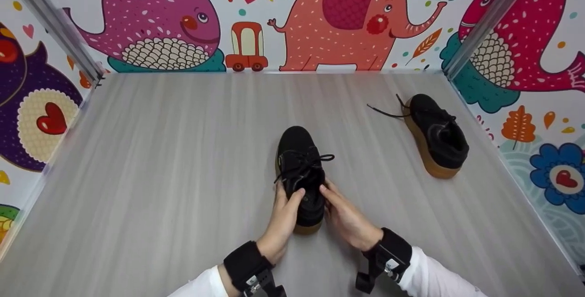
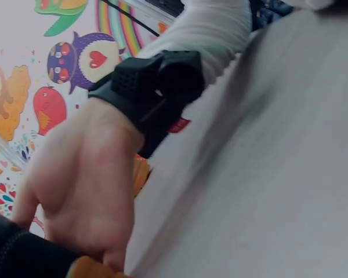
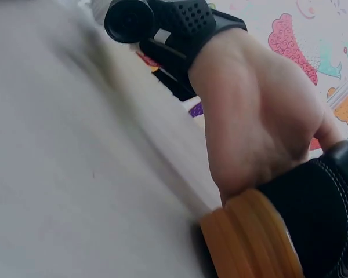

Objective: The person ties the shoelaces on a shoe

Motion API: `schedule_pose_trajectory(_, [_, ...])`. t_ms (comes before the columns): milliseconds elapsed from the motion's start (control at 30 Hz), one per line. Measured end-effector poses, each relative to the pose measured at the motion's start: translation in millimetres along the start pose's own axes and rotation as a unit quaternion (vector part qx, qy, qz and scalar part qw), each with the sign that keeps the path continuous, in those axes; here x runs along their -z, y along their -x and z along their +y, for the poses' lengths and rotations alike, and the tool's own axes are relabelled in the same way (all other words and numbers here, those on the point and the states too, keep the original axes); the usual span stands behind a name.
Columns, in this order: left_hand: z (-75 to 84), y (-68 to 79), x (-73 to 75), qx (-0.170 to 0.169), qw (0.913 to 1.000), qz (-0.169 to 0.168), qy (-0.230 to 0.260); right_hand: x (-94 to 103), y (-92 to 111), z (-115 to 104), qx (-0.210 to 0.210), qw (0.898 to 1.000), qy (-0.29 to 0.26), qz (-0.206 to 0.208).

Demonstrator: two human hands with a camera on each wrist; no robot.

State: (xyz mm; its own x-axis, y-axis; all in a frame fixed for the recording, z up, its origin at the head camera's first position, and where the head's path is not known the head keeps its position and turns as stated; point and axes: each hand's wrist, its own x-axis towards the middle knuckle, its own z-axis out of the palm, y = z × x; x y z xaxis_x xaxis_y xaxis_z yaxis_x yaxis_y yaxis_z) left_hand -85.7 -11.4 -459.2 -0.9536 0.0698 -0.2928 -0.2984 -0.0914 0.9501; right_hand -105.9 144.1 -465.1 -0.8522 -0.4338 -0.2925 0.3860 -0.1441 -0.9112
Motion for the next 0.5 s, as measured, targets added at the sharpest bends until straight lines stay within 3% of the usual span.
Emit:
schedule_pose_trajectory(300, [8.6,-2.0,-2.7,0.025,0.9931,0.006,0.115,-6.3,-0.1,-2.9,0.001,1.000,-0.005,0.009])
schedule_pose_trajectory(500, [13.8,-8.0,4.2,0.035,0.9874,0.037,0.150,-13.5,-10.4,-6.1,0.003,1.000,-0.005,0.012])
